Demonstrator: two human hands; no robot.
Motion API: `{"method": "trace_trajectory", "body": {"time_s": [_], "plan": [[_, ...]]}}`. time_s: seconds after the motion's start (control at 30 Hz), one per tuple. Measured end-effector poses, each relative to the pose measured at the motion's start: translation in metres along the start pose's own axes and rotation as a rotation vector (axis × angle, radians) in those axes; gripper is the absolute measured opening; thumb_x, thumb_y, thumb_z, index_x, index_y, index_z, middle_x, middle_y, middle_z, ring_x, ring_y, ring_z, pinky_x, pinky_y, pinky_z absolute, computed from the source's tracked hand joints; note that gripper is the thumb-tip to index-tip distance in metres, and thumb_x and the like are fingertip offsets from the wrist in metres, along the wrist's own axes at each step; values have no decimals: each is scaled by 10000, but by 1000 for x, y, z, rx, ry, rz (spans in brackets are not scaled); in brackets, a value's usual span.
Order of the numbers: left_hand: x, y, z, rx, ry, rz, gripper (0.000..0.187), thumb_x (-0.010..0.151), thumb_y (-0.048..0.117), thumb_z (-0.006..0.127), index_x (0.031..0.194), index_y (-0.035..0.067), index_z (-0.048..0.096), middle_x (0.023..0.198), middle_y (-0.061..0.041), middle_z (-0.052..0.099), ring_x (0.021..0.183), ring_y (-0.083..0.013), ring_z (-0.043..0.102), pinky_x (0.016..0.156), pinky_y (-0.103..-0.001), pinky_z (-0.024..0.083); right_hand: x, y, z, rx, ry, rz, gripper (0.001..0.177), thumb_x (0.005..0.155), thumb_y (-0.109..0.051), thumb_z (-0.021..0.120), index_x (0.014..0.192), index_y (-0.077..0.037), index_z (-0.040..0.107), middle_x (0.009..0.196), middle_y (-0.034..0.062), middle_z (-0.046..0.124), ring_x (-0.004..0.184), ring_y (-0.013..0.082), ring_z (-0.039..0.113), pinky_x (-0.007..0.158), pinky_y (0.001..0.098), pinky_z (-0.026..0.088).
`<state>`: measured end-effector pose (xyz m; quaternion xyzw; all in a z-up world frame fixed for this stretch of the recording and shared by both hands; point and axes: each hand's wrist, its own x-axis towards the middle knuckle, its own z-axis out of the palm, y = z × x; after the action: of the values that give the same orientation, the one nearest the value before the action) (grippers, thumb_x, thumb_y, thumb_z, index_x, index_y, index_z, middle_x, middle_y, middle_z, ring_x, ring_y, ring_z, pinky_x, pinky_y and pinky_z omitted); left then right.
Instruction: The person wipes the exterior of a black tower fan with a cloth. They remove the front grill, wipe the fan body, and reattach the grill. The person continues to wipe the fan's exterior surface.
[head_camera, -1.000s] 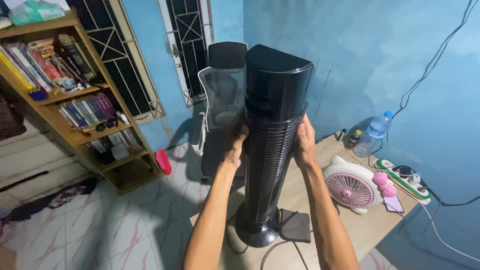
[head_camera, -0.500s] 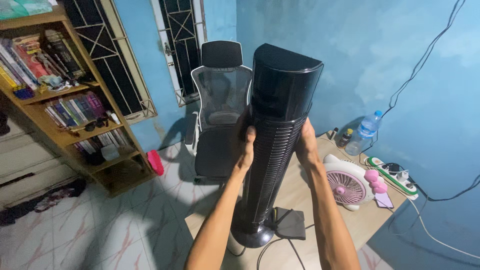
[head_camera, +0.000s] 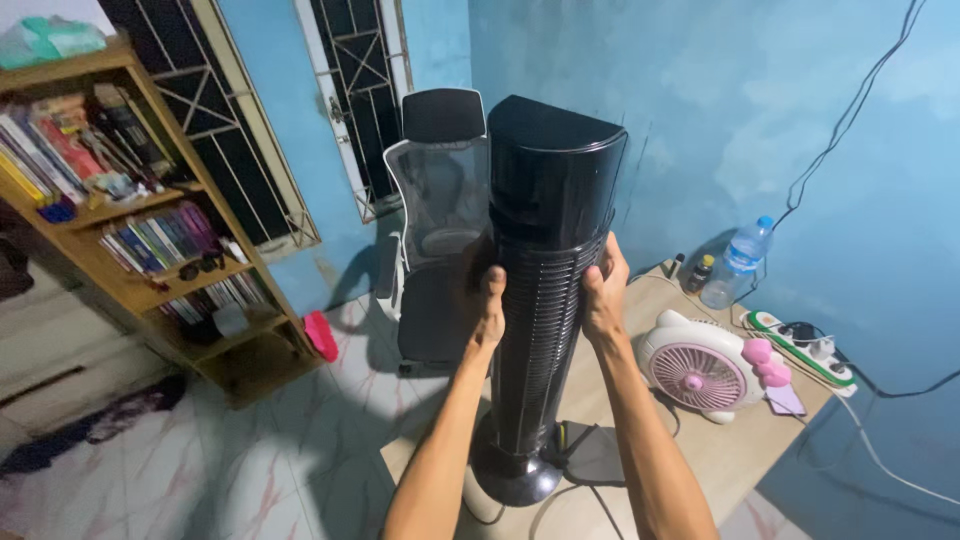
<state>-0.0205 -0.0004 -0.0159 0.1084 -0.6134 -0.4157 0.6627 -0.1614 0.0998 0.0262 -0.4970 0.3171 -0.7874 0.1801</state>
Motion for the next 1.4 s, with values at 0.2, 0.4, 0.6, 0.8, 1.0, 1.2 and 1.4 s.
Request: {"method": "trace_trajectory", "body": {"time_s": [0.2, 0.4, 0.6, 0.8, 1.0, 1.2, 1.4], "plan": [[6, 9, -7, -2, -114, -26, 631, 1059, 514, 530, 1427, 2, 548, 1338, -170, 611, 1223, -269, 561, 1157, -407, 430, 2, -13, 3, -67, -22, 64, 1051, 817, -661, 787, 1507, 35, 406, 1409, 102, 574, 1284, 176, 558, 1112, 328, 427], [23, 55, -14, -119, -217, -56, 793, 1041, 504, 502, 1589, -32, 298, 1600, -212, 416, 1484, -311, 409, 1242, -410, 298, 21, -43, 18, -65, -192, 67, 1031, 809, -597, 845, 1503, 46, 436, 1436, 105, 561, 1347, 190, 519, 1169, 339, 378], [21, 74, -4, -14, -191, 50, 800, 1049, 558, 503, 1578, -21, 345, 1556, -205, 482, 1449, -311, 472, 1230, -417, 358, 13, -26, 18, -24, -59, -7, 994, 782, -630, 848, 1432, 44, 515, 1311, 85, 630, 1221, 177, 592, 1077, 326, 460], [26, 80, 1, 14, -199, 20, 879, 1009, 634, 499, 1582, -15, 351, 1519, -202, 529, 1408, -308, 529, 1187, -421, 409, 15, -16, 12, -43, 6, -9, 946, 796, -670, 815, 1363, 42, 556, 1200, 70, 634, 1114, 161, 592, 993, 319, 480], [26, 89, -5, 127, -214, -24, 911, 1028, 697, 401, 1595, -9, 312, 1570, -201, 489, 1444, -314, 501, 1199, -413, 384, 4, -16, 12, -258, -37, -83, 994, 902, -724, 676, 1495, 37, 433, 1394, 123, 557, 1332, 212, 508, 1172, 356, 374], [25, 84, -4, 115, -190, 32, 963, 1024, 754, 364, 1607, -9, 293, 1624, -196, 433, 1513, -319, 438, 1259, -411, 334, -17, -19, 50, -389, 176, -189, 1048, 948, -754, 581, 1590, 30, 312, 1556, 182, 476, 1474, 289, 456, 1265, 400, 333], [13, 4, -19, -118, -246, -92, 931, 1024, 695, 429, 1581, -42, 319, 1600, -217, 413, 1483, -330, 403, 1241, -425, 300, -66, -34, 81, -776, 305, -205, 1180, 802, -583, 797, 1623, 34, 216, 1592, 256, 398, 1489, 350, 432, 1253, 435, 343]]}}
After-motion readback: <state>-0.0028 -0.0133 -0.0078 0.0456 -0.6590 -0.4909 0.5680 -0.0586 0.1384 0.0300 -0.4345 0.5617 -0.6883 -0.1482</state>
